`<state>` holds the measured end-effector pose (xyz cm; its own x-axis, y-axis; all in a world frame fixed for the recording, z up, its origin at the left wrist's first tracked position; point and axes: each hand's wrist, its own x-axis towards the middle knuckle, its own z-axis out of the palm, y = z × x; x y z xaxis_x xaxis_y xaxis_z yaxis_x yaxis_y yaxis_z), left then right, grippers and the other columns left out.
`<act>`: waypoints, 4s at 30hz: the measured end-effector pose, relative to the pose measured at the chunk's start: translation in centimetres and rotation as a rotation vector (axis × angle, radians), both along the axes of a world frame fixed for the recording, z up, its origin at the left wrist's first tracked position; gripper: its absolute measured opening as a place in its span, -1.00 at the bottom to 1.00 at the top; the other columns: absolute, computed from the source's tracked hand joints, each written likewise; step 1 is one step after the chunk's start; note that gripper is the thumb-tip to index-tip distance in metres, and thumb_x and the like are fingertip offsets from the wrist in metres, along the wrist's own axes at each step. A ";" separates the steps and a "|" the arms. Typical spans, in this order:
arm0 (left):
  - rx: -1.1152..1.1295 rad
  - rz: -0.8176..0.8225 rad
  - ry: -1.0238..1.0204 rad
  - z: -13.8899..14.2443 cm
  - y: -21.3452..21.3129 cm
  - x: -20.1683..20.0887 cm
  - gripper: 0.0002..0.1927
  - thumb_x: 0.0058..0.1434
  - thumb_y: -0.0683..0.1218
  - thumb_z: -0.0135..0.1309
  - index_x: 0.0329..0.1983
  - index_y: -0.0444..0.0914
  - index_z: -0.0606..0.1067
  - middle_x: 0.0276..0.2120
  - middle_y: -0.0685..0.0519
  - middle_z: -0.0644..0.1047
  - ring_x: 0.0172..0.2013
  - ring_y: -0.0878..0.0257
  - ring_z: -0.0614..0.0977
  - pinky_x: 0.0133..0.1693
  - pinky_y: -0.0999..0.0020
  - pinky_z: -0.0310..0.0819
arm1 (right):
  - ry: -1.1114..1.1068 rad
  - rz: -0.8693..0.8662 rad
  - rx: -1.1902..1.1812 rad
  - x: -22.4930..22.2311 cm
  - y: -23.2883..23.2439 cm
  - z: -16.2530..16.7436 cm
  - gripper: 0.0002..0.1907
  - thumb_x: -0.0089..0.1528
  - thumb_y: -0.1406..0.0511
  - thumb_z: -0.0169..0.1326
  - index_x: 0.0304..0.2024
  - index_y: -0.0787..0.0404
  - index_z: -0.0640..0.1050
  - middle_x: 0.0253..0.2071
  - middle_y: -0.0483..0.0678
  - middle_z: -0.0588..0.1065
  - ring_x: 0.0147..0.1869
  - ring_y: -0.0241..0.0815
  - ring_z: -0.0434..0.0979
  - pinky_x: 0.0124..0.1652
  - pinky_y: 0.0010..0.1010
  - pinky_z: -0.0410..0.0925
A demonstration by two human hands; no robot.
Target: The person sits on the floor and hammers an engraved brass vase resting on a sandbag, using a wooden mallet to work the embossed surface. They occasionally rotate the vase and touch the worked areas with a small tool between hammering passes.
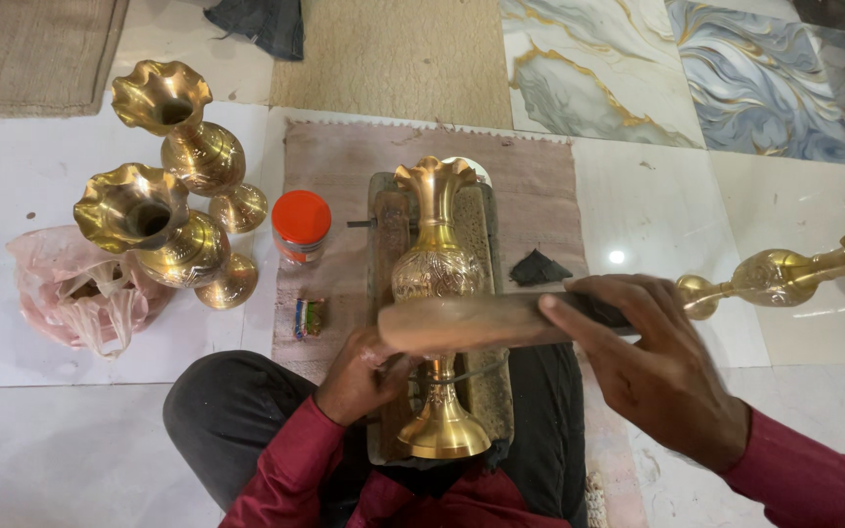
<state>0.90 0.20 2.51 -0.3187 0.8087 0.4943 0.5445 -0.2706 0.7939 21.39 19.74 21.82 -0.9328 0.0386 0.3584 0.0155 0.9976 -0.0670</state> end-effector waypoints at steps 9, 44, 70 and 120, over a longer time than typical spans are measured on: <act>-0.018 0.192 -0.383 -0.7 0.0 3.0 -0.87 0.23 -0.26 0.24 -0.15 -0.33 0.59 -0.31 -0.02 0.69 -0.32 0.31 0.73 -0.28 0.42 0.59 | -0.149 0.043 0.088 -2.8 0.1 2.3 -0.28 0.03 0.52 0.15 0.26 0.00 0.48 0.02 0.03 0.49 0.05 0.02 0.50 -0.05 -0.08 0.35; 0.178 0.569 -0.764 -0.4 1.2 8.2 -0.79 0.28 -0.34 0.19 -0.15 -0.35 0.39 -0.35 0.02 0.57 -0.34 0.39 0.63 -0.29 0.53 0.59 | -0.192 0.300 0.405 -9.8 -2.3 3.1 -0.36 0.13 0.27 0.26 0.30 0.06 0.50 -0.01 0.03 0.49 0.05 0.02 0.45 0.02 0.02 0.27; -0.168 -0.261 0.120 6.0 2.0 -1.6 -0.65 0.21 -0.20 0.23 0.07 -0.12 0.59 -0.09 0.08 0.69 -0.19 0.15 0.76 -0.19 0.26 0.70 | 0.031 -0.357 -0.298 5.6 -0.4 -9.1 -0.33 0.12 0.46 0.18 0.30 0.00 0.48 0.02 0.07 0.47 0.11 0.04 0.47 0.02 -0.19 0.41; -0.136 -0.183 0.147 6.6 1.9 -0.4 -0.58 0.22 -0.20 0.23 0.17 -0.17 0.54 -0.06 -0.07 0.66 -0.10 0.02 0.74 -0.13 0.19 0.67 | -0.102 -0.521 -0.228 7.1 -1.7 -9.8 -0.27 0.08 0.47 0.17 0.32 -0.04 0.46 0.02 0.09 0.49 0.02 0.03 0.50 0.00 -0.10 0.35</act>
